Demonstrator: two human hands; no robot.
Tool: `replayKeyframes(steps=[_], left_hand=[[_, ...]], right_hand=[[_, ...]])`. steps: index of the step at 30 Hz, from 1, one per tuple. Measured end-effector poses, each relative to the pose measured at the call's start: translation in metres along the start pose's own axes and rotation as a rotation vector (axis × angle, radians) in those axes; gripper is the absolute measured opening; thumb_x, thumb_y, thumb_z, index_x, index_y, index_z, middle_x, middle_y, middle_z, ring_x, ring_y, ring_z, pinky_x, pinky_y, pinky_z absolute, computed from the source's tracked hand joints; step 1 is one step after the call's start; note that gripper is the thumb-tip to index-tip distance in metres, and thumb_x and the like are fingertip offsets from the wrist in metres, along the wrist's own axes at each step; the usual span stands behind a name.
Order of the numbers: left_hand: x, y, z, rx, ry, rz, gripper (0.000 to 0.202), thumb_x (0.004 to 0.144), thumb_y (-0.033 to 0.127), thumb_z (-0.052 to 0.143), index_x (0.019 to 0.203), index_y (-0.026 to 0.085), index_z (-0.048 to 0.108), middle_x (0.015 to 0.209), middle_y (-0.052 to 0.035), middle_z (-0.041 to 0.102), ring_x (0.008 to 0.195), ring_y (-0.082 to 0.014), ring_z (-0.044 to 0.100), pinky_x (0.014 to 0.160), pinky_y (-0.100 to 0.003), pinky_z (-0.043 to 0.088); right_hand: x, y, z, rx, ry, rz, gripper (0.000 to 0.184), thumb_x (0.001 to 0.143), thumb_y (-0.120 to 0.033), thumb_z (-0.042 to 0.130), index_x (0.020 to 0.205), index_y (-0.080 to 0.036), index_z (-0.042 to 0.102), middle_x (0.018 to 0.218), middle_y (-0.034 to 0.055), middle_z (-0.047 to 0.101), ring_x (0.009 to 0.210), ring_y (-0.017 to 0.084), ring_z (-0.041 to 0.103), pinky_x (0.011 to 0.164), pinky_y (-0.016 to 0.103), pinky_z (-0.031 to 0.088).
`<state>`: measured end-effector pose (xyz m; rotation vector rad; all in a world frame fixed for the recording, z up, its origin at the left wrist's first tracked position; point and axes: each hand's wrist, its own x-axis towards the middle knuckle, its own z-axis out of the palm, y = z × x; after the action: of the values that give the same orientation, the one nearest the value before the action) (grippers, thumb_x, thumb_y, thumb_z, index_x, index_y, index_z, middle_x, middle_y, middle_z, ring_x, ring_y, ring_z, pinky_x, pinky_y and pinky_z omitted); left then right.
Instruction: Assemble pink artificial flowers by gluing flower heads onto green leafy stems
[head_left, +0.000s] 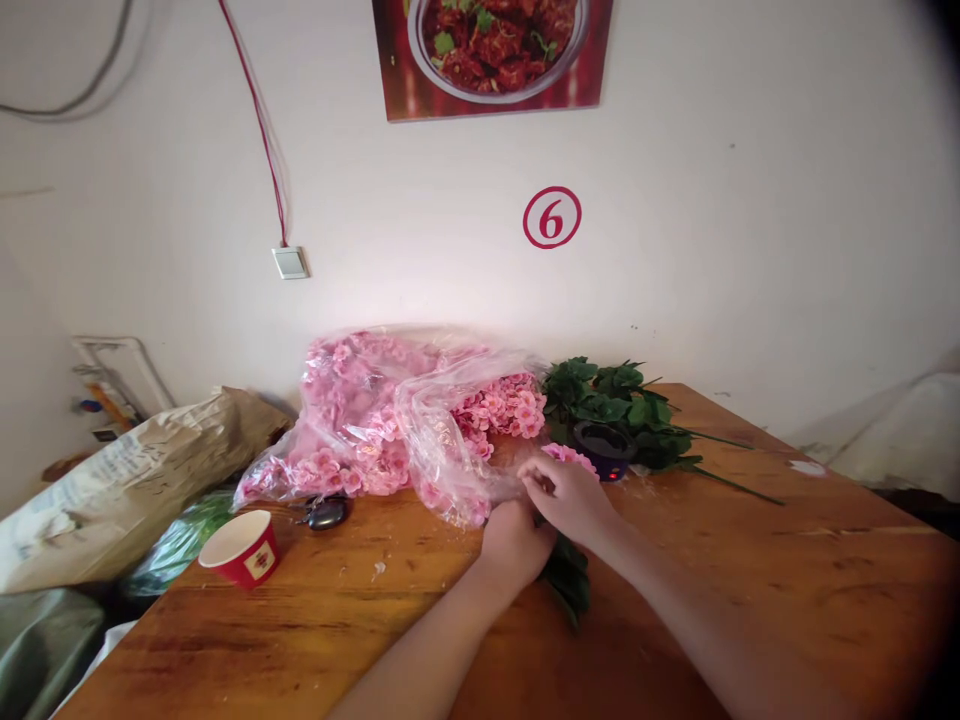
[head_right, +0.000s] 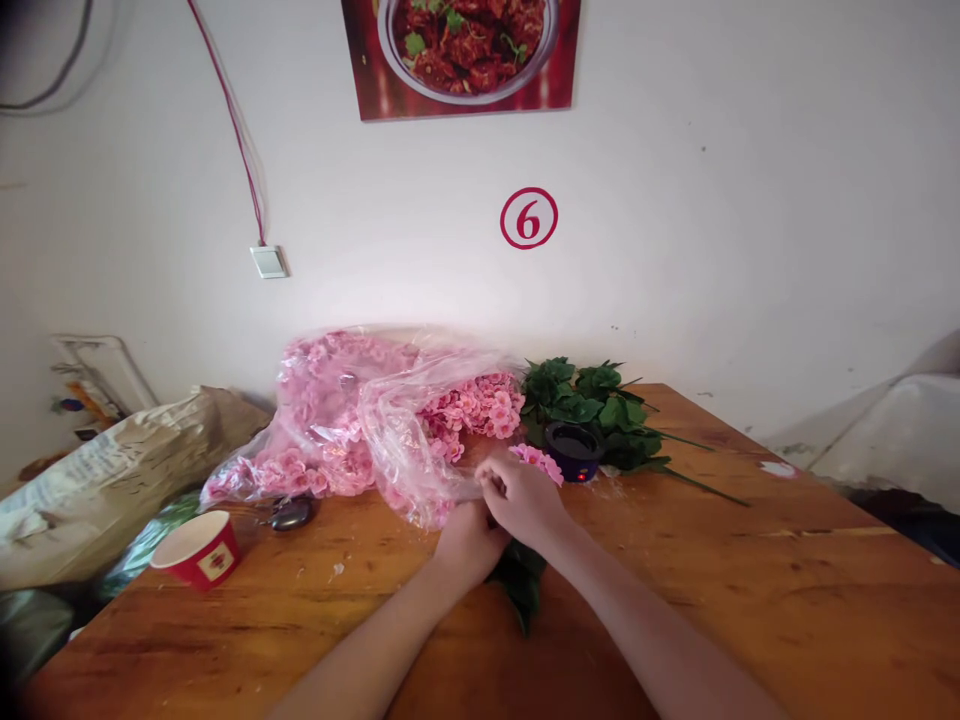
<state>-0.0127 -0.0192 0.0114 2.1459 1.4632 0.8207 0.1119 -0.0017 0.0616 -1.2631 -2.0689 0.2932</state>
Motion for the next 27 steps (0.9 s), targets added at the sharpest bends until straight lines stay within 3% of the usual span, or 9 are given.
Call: replayKeyframes(steps=[3, 7, 9, 12, 14, 17, 22, 24, 27], left_hand=[[-0.003, 0.002, 0.002, 0.094, 0.058, -0.085, 0.022, 0.082, 0.028, 0.052, 0.091, 0.018, 0.070, 0.079, -0.0086, 0.070, 0.074, -0.0232, 0.064, 0.065, -0.030, 0.040], [-0.004, 0.002, 0.002, 0.137, 0.084, -0.099, 0.031, 0.087, 0.041, 0.048, 0.091, 0.019, 0.069, 0.079, -0.0097, 0.070, 0.076, -0.0246, 0.064, 0.066, -0.030, 0.040], [-0.004, 0.000, 0.002, 0.152, 0.083, -0.105, 0.035, 0.089, 0.043, 0.046, 0.090, 0.018, 0.070, 0.081, -0.0112, 0.070, 0.076, -0.0258, 0.065, 0.065, -0.031, 0.039], [-0.002, -0.003, 0.000, 0.146, 0.090, -0.130, 0.038, 0.090, 0.044, 0.043, 0.088, 0.019, 0.072, 0.082, -0.0121, 0.071, 0.076, -0.0260, 0.064, 0.065, -0.031, 0.039], [0.000, -0.006, -0.002, 0.094, 0.108, -0.142, 0.037, 0.089, 0.045, 0.045, 0.089, 0.020, 0.073, 0.080, -0.0108, 0.071, 0.075, -0.0244, 0.063, 0.064, -0.030, 0.037], [0.005, -0.011, -0.007, -0.006, 0.134, -0.183, 0.041, 0.088, 0.051, 0.046, 0.082, 0.021, 0.073, 0.072, -0.0076, 0.068, 0.067, -0.0203, 0.060, 0.060, -0.027, 0.034], [0.016, -0.023, -0.011, -0.098, 0.120, -0.253, 0.040, 0.079, 0.053, 0.060, 0.064, 0.016, 0.066, 0.058, -0.0015, 0.058, 0.058, -0.0154, 0.052, 0.056, -0.025, 0.030], [0.019, -0.026, -0.010, -0.156, 0.110, -0.243, 0.033, 0.073, 0.049, 0.068, 0.070, 0.017, 0.067, 0.063, -0.0009, 0.061, 0.060, -0.0157, 0.054, 0.057, -0.024, 0.032], [0.019, -0.026, -0.009, -0.277, 0.107, -0.211, 0.032, 0.072, 0.047, 0.069, 0.087, 0.019, 0.068, 0.078, -0.0022, 0.067, 0.070, -0.0171, 0.059, 0.062, -0.024, 0.036]], right_hand=[[0.047, -0.010, 0.009, -0.044, -0.041, 0.048, 0.023, 0.086, -0.030, 0.049, 0.103, -0.024, 0.063, 0.089, 0.0018, 0.071, 0.078, 0.017, 0.063, 0.065, 0.025, 0.041], [0.112, -0.010, 0.030, -0.269, -0.080, 0.158, 0.038, 0.083, -0.034, 0.056, 0.118, -0.021, 0.061, 0.110, 0.0090, 0.069, 0.096, 0.023, 0.063, 0.070, 0.027, 0.042], [0.131, -0.007, 0.041, -0.302, -0.088, 0.165, 0.035, 0.080, -0.033, 0.060, 0.112, -0.020, 0.066, 0.110, 0.0103, 0.070, 0.098, 0.025, 0.063, 0.072, 0.028, 0.041], [0.141, -0.003, 0.051, -0.324, -0.069, 0.171, 0.019, 0.081, -0.026, 0.057, 0.089, -0.018, 0.072, 0.097, 0.0092, 0.073, 0.091, 0.023, 0.065, 0.070, 0.026, 0.040], [0.138, 0.000, 0.049, -0.320, -0.020, 0.172, 0.020, 0.082, -0.026, 0.055, 0.080, -0.018, 0.072, 0.089, 0.0077, 0.073, 0.087, 0.021, 0.065, 0.068, 0.025, 0.040], [0.124, 0.006, 0.033, -0.285, 0.098, 0.171, 0.030, 0.088, -0.034, 0.047, 0.082, -0.019, 0.072, 0.087, 0.0060, 0.073, 0.086, 0.020, 0.065, 0.068, 0.025, 0.041], [0.071, 0.025, -0.005, -0.186, 0.292, 0.163, 0.044, 0.093, -0.045, 0.036, 0.092, -0.017, 0.070, 0.087, 0.0079, 0.072, 0.080, 0.021, 0.064, 0.071, 0.026, 0.044], [0.044, 0.031, -0.014, -0.063, 0.410, 0.117, 0.042, 0.090, -0.048, 0.041, 0.088, -0.017, 0.069, 0.081, 0.0080, 0.070, 0.074, 0.021, 0.063, 0.068, 0.028, 0.045], [0.011, 0.036, -0.020, 0.014, 0.413, 0.025, 0.033, 0.089, -0.043, 0.047, 0.084, -0.019, 0.069, 0.081, 0.0073, 0.068, 0.072, 0.020, 0.061, 0.068, 0.030, 0.046]])
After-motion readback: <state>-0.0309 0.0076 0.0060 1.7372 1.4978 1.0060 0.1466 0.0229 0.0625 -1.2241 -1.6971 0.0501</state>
